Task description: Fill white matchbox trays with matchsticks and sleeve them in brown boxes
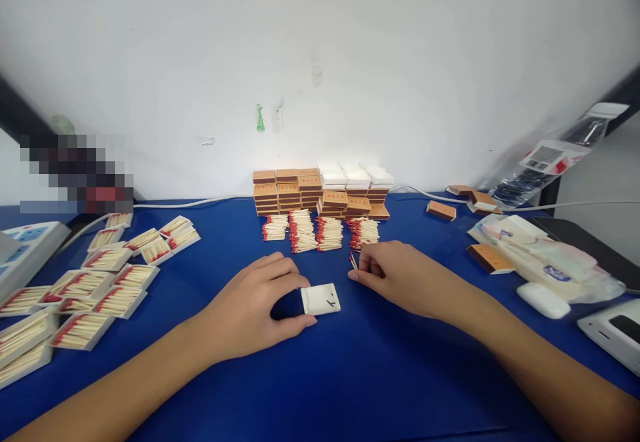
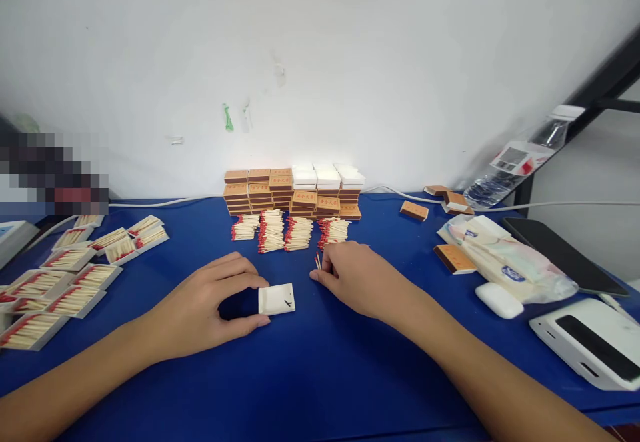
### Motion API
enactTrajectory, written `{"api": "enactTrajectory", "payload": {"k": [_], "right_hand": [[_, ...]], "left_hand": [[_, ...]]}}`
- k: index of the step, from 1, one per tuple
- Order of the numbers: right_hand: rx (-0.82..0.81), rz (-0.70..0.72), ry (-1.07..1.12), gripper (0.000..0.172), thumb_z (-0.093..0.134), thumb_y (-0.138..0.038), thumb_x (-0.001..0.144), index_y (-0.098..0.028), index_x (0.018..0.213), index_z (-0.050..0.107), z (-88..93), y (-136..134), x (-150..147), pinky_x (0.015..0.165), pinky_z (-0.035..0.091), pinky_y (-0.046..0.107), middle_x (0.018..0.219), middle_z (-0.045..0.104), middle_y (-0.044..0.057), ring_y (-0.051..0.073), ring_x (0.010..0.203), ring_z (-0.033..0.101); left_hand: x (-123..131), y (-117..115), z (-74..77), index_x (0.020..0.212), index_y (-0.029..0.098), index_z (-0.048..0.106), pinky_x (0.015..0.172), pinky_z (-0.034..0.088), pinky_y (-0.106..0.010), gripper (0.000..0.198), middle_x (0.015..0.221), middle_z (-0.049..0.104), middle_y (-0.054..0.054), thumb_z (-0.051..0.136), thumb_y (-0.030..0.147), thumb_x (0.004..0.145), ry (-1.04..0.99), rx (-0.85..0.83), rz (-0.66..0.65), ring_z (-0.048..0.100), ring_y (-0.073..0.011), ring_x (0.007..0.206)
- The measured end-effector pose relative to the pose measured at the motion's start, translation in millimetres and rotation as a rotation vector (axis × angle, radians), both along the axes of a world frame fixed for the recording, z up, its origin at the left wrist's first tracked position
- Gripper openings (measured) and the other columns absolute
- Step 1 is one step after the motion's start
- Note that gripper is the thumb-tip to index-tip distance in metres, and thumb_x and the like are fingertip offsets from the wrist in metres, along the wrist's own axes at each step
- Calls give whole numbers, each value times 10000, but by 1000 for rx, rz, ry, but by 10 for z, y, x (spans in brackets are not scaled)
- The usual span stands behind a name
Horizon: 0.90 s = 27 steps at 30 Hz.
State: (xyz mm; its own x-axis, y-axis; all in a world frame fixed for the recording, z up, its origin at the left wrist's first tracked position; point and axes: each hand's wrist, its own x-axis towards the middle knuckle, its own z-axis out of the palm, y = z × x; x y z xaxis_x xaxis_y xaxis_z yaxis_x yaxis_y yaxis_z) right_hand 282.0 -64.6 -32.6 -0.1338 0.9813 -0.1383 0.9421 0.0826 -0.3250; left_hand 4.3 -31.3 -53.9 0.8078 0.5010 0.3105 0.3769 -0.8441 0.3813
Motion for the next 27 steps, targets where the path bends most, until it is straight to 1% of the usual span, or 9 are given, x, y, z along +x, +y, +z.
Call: {"api": "enactTrajectory", "payload": {"k": [2, 7, 11, 15, 17, 20, 23, 25, 27], "right_hand": [[9, 1, -21, 272, 615, -405, 1015, -225, 813, 650, -19, 18, -4, 613, 399, 312, 862, 752, 62, 215, 727, 658], [20, -4, -21, 289, 631, -411, 1013, -223, 793, 636, -57, 59, 14, 615, 382, 315, 857, 755, 64, 215, 722, 651], [75, -56, -43, 304, 604, -433, 1017, -225, 795, 617, -83, 74, 11, 605, 383, 317, 836, 744, 61, 214, 715, 645], [135, -96, -48, 285, 631, -473, 990, -227, 849, 612, -110, 71, -4, 611, 400, 317, 881, 738, 70, 226, 756, 653], [114, -84, -24, 251, 640, -449, 991, -225, 878, 633, -111, 62, -20, 630, 412, 322, 885, 733, 69, 231, 775, 657], [59, -87, 19, 185, 603, -354, 1023, -220, 913, 668, -97, 52, -50, 654, 420, 324, 867, 731, 63, 228, 780, 659], [32, -72, 23, 186, 574, -316, 1047, -213, 932, 677, -73, 53, -57, 660, 416, 326, 867, 731, 64, 228, 781, 653], [54, -38, 26, 189, 573, -315, 1055, -209, 931, 668, -52, 48, -51, 665, 413, 326, 871, 726, 62, 227, 786, 646], [108, 26, 66, 184, 573, -309, 1062, -209, 932, 655, -30, 27, -57, 675, 419, 318, 890, 720, 56, 216, 792, 640]], "left_hand": [[-3, -2, -6, 1131, 206, 724, 845, 539, -387, 247, 1028, 699, -64, 771, 351, 936, 6, -1, 0, 625, -225, 933], [-8, -4, -13, 1139, 209, 724, 857, 541, -389, 243, 1032, 696, -65, 762, 350, 945, 7, -4, -2, 628, -227, 943], [-12, -3, -15, 1161, 213, 722, 867, 543, -396, 253, 1042, 696, -71, 751, 357, 955, 11, 6, -6, 629, -236, 959], [-14, -6, -13, 1148, 212, 722, 857, 542, -392, 248, 1034, 696, -65, 763, 347, 944, 11, 8, -3, 633, -234, 943], [-15, -9, -14, 1146, 213, 723, 856, 543, -391, 246, 1036, 696, -64, 764, 345, 943, 14, 5, -1, 635, -235, 947], [-17, -6, -25, 1154, 210, 724, 866, 544, -396, 250, 1038, 697, -67, 752, 354, 952, 18, 10, 17, 636, -239, 956], [-21, 10, -44, 1170, 206, 721, 883, 545, -412, 270, 1034, 698, -69, 740, 377, 961, 17, 31, 51, 635, -245, 961], [-21, 24, -51, 1172, 207, 719, 895, 546, -419, 273, 1037, 701, -69, 736, 384, 965, 16, 44, 71, 635, -247, 968], [-16, 30, -49, 1161, 210, 719, 898, 546, -421, 259, 1037, 704, -67, 739, 377, 963, 16, 57, 86, 634, -248, 966]]}}
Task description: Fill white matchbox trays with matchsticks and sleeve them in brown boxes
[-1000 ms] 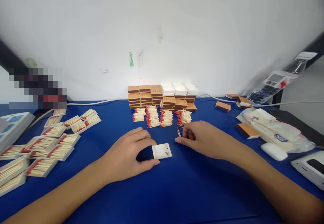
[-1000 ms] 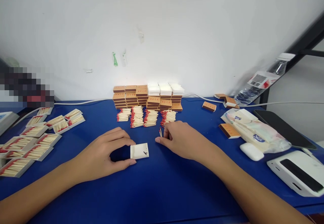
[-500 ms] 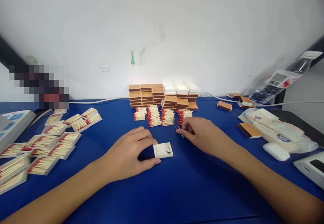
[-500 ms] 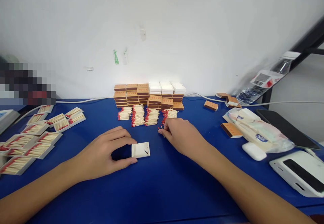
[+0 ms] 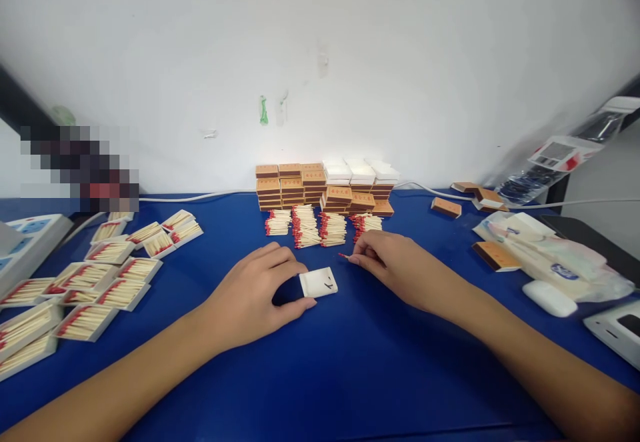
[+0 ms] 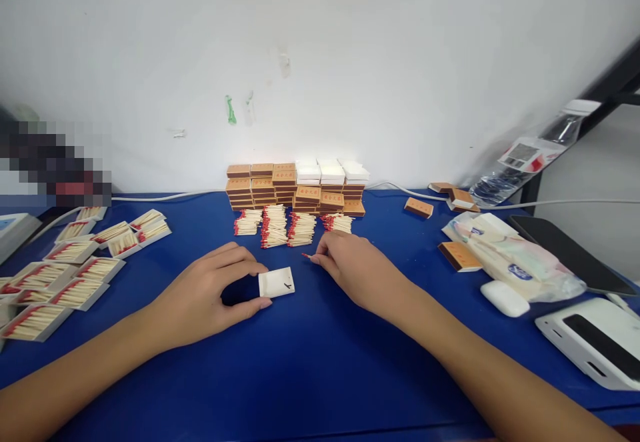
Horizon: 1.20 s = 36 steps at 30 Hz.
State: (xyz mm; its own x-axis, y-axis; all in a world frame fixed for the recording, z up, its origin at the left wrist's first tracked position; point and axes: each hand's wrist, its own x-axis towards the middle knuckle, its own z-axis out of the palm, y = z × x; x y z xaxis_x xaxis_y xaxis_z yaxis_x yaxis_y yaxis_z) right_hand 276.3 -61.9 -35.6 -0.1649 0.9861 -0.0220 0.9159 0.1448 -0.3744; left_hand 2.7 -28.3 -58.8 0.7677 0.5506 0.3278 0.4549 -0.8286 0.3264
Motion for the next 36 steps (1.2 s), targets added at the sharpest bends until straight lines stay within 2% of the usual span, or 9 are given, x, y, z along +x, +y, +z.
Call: {"api": "enactTrajectory", "payload": {"k": [3, 6, 9, 14, 20, 25, 29, 32, 36], "right_hand": [[100, 162, 87, 169, 574, -307, 1076, -210, 953, 636, 15, -61, -69, 690, 443, 300, 951, 714, 44, 190, 807, 644], [184, 303, 48, 120, 595, -270, 1073, -194, 985, 626, -28, -129, -191, 680, 462, 297, 991, 713, 45, 179, 795, 663], [266, 371, -92, 84, 642, -235, 1047, -162, 1006, 638, -114, -159, -287, 621, 458, 297, 993, 714, 57, 181, 751, 689], [347, 428, -205, 147, 690, -271, 1021, -135, 973, 660, -203, -148, -297, 572, 467, 298, 961, 709, 63, 176, 687, 697], [320, 432, -250, 146, 677, -277, 1025, -142, 970, 665, -179, -135, -256, 552, 459, 317, 960, 689, 66, 191, 671, 677], [138, 438, -105, 122, 602, -244, 1066, -150, 1052, 679, -78, -160, -253, 679, 522, 326, 1048, 674, 71, 190, 777, 693], [56, 440, 8, 169, 560, -257, 1087, -175, 1024, 693, -29, -198, -263, 694, 503, 314, 1038, 660, 60, 179, 792, 667], [93, 435, 98, 181, 556, -257, 1087, -198, 995, 701, 4, -160, -177, 705, 474, 294, 991, 664, 43, 170, 808, 647], [294, 215, 42, 176, 577, -283, 1051, -203, 953, 699, 74, 22, 197, 693, 423, 303, 883, 668, 46, 190, 809, 621]], "left_hand": [[20, -8, 12, 1137, 205, 720, 894, 545, -426, 241, 1031, 706, -69, 747, 361, 956, -2, 26, 15, 632, -250, 955], [51, -29, 21, 1119, 189, 712, 886, 542, -427, 244, 1017, 707, -71, 748, 365, 955, -14, 70, 9, 626, -249, 941], [79, -48, 21, 1107, 173, 704, 859, 537, -416, 237, 1002, 708, -72, 743, 354, 959, -41, 126, -15, 618, -241, 915], [94, -55, 13, 1114, 147, 706, 839, 532, -411, 244, 980, 700, -70, 761, 311, 943, -56, 152, -51, 610, -234, 894], [87, -47, 11, 1126, 152, 712, 838, 533, -408, 248, 982, 698, -68, 755, 316, 946, -55, 118, -60, 610, -230, 895], [92, -50, -3, 1124, 149, 709, 845, 539, -403, 240, 1000, 706, -69, 757, 303, 946, -75, 112, -86, 612, -220, 895], [81, -54, -6, 1110, 159, 709, 843, 541, -401, 223, 1000, 703, -62, 756, 303, 947, -70, 98, -93, 612, -216, 898], [62, -47, 0, 1125, 162, 711, 851, 544, -404, 236, 1003, 701, -63, 752, 318, 952, -67, 95, -89, 619, -219, 909], [33, -28, 2, 1156, 166, 720, 845, 547, -407, 265, 999, 702, -66, 746, 342, 960, -57, 65, -66, 626, -227, 913]]}}
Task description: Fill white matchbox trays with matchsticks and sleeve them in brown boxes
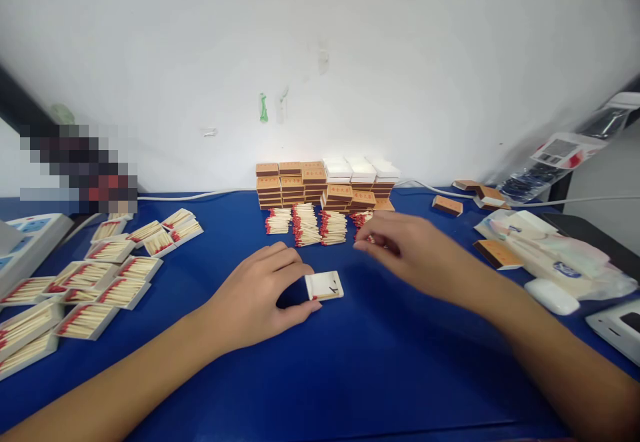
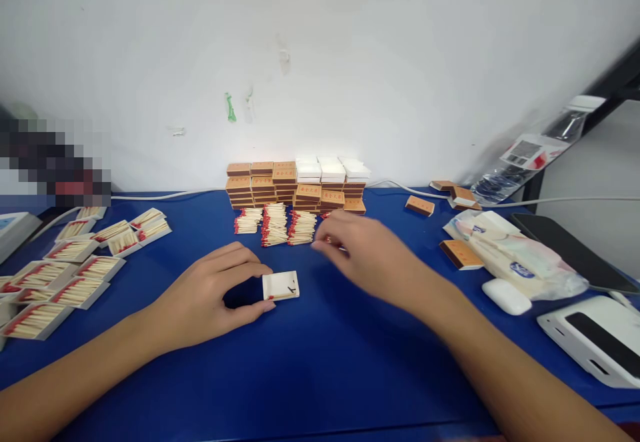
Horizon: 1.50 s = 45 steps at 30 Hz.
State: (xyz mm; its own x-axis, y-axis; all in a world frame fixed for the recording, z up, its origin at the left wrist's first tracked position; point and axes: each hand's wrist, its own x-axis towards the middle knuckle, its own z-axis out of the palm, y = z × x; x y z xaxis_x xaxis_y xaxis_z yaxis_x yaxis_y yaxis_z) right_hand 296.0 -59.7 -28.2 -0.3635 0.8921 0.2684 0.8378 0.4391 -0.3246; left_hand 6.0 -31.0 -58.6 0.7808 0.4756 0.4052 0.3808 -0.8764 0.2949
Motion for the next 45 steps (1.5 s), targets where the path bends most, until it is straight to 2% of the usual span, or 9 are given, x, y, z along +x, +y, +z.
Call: {"api": "enactTrajectory", "payload": {"k": [2, 4, 9, 13, 21, 25, 34, 41, 45], "right_hand": [[-49, -68, -98, 174, 605, -301, 1005, -207, 892, 699, 14, 105, 221, 657, 394, 305, 847, 670, 51, 198, 786, 614], [-149, -75, -142, 151, 618, -303, 965, -216, 890, 716, 0, 184, 371, 642, 391, 301, 826, 684, 46, 193, 751, 611], [-273, -63, -136, 182, 588, -327, 965, -214, 851, 672, -56, 225, 331, 640, 394, 309, 813, 711, 44, 190, 719, 612], [-303, -52, -171, 211, 539, -312, 984, -216, 826, 641, -56, 188, 278, 633, 389, 312, 788, 689, 42, 185, 690, 585], [-288, -62, -206, 151, 600, -317, 939, -220, 879, 700, -78, 235, 594, 598, 384, 284, 810, 681, 30, 163, 671, 569], [-273, -24, -195, 165, 597, -316, 946, -219, 887, 716, -49, 245, 562, 614, 393, 287, 817, 685, 33, 167, 685, 576], [-328, -58, -144, 184, 634, -369, 942, -211, 909, 725, -34, 211, 474, 605, 408, 292, 819, 699, 41, 179, 686, 596], [-368, -54, -131, 209, 582, -329, 968, -201, 898, 731, -18, 226, 417, 655, 440, 308, 863, 739, 67, 200, 731, 642], [-362, -33, -133, 238, 559, -354, 996, -200, 896, 711, 11, 194, 336, 648, 428, 313, 841, 726, 65, 198, 723, 620]], "left_hand": [[-12, 9, -4, 1160, 169, 726, 842, 547, -408, 276, 996, 702, -66, 754, 350, 953, 10, -24, 6, 628, -231, 914], [-20, 15, -7, 1162, 172, 728, 852, 548, -413, 280, 999, 701, -69, 764, 346, 945, 19, -36, 6, 631, -237, 925], [-31, 12, -5, 1171, 176, 727, 866, 552, -418, 286, 1004, 701, -73, 763, 346, 944, 22, -25, 5, 636, -243, 936], [-41, 11, 2, 1173, 178, 728, 862, 553, -414, 283, 1009, 705, -73, 756, 349, 950, 30, -31, 9, 634, -241, 937], [-39, 25, 14, 1165, 175, 731, 855, 562, -409, 275, 1006, 706, -72, 750, 349, 954, 32, -21, 8, 644, -238, 937], [-38, 25, 7, 1163, 174, 731, 863, 558, -415, 271, 1013, 707, -74, 746, 349, 957, 39, -33, 12, 641, -238, 942], [-40, 18, 17, 1173, 176, 730, 861, 551, -413, 278, 1019, 707, -75, 745, 353, 959, 54, -41, 12, 640, -242, 949], [-36, 27, 16, 1175, 165, 732, 863, 556, -425, 281, 1019, 705, -75, 739, 351, 964, 53, -38, 7, 638, -244, 951], [-37, 24, 19, 1176, 169, 730, 864, 557, -429, 283, 1014, 707, -75, 740, 354, 963, 57, -40, 5, 637, -245, 948]]}}
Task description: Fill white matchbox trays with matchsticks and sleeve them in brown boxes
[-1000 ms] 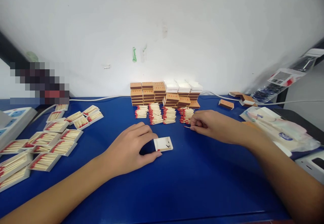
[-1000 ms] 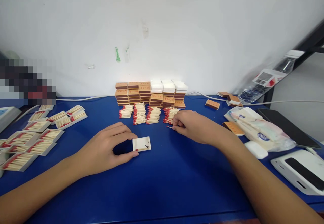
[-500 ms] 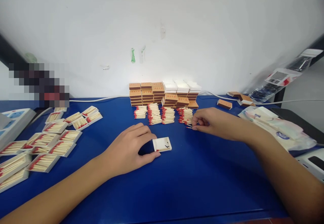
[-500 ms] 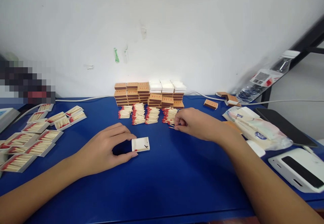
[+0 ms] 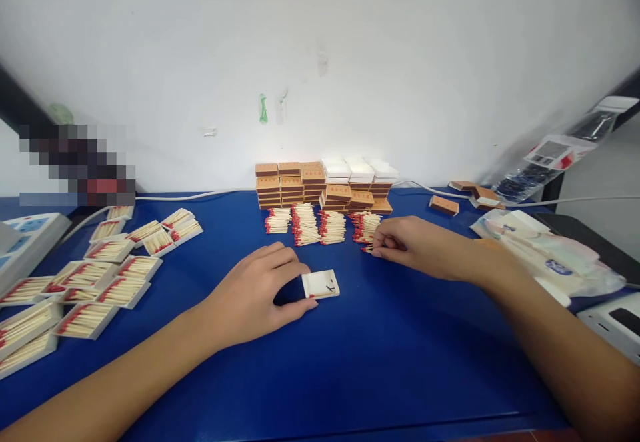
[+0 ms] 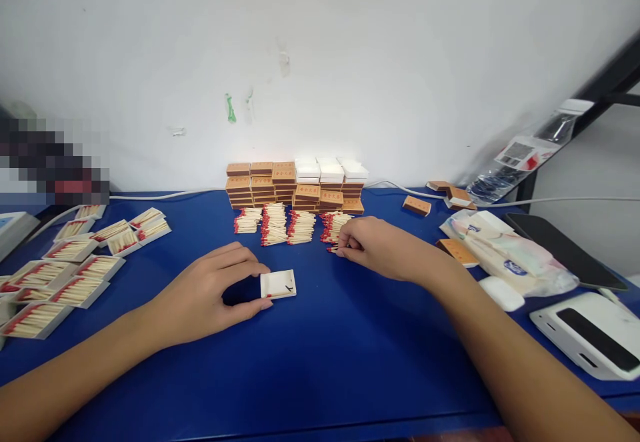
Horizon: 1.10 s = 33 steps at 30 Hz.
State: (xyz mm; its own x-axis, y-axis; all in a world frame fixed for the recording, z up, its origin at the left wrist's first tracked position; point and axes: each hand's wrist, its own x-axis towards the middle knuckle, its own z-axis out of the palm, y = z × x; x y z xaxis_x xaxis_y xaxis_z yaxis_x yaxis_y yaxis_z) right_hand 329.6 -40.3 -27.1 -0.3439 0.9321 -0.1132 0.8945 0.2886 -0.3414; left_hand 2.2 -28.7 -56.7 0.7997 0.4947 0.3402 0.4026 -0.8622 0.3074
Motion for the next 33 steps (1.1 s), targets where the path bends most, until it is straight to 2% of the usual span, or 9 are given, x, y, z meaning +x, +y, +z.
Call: {"api": "enactTrajectory", "payload": {"k": [7, 14, 17, 20, 23, 27, 33], "right_hand": [[71, 71, 125, 304, 561, -442, 1035, -223, 842, 645, 30, -178, -298, 612, 386, 298, 764, 643, 11, 166, 667, 543], [111, 64, 47, 246, 563, -369, 1039, -218, 863, 647, -31, -175, -314, 632, 377, 312, 788, 655, 25, 182, 700, 554], [123, 89, 122, 251, 582, -394, 1046, -224, 876, 653, -4, -211, -350, 627, 388, 305, 779, 645, 9, 170, 684, 553], [146, 151, 185, 193, 589, -353, 1055, -224, 931, 662, 11, -318, -490, 642, 415, 295, 866, 676, 18, 165, 723, 592], [186, 223, 155, 140, 567, -270, 1061, -218, 973, 662, -17, -415, -630, 673, 442, 301, 963, 697, 41, 174, 775, 635], [223, 283, 59, 125, 567, -213, 1053, -197, 957, 644, -69, -449, -708, 653, 440, 310, 970, 686, 47, 171, 736, 630], [170, 276, 56, 168, 559, -279, 1084, -194, 972, 652, -65, -420, -709, 674, 451, 320, 978, 676, 38, 176, 758, 642]], "left_hand": [[27, -12, -9, 1174, 187, 726, 884, 559, -414, 275, 1012, 707, -74, 745, 359, 960, -12, 21, 12, 645, -243, 950], [54, -22, -8, 1157, 178, 727, 869, 553, -413, 268, 997, 705, -72, 749, 356, 957, -16, 18, 12, 637, -241, 936], [57, -26, -5, 1160, 180, 725, 869, 551, -412, 263, 998, 703, -70, 746, 349, 960, -14, 20, 5, 636, -238, 933], [64, -34, -5, 1160, 187, 719, 862, 549, -399, 257, 999, 706, -68, 741, 351, 964, -29, 52, -5, 633, -228, 920], [74, -44, -2, 1149, 179, 715, 850, 547, -395, 257, 997, 709, -72, 741, 355, 963, -47, 95, -21, 630, -225, 907], [83, -50, 2, 1133, 162, 710, 834, 543, -395, 248, 990, 708, -74, 744, 335, 959, -57, 126, -45, 631, -229, 899], [78, -42, -20, 1135, 160, 710, 834, 538, -397, 252, 1002, 706, -72, 751, 330, 954, -58, 116, -59, 631, -229, 905]]}}
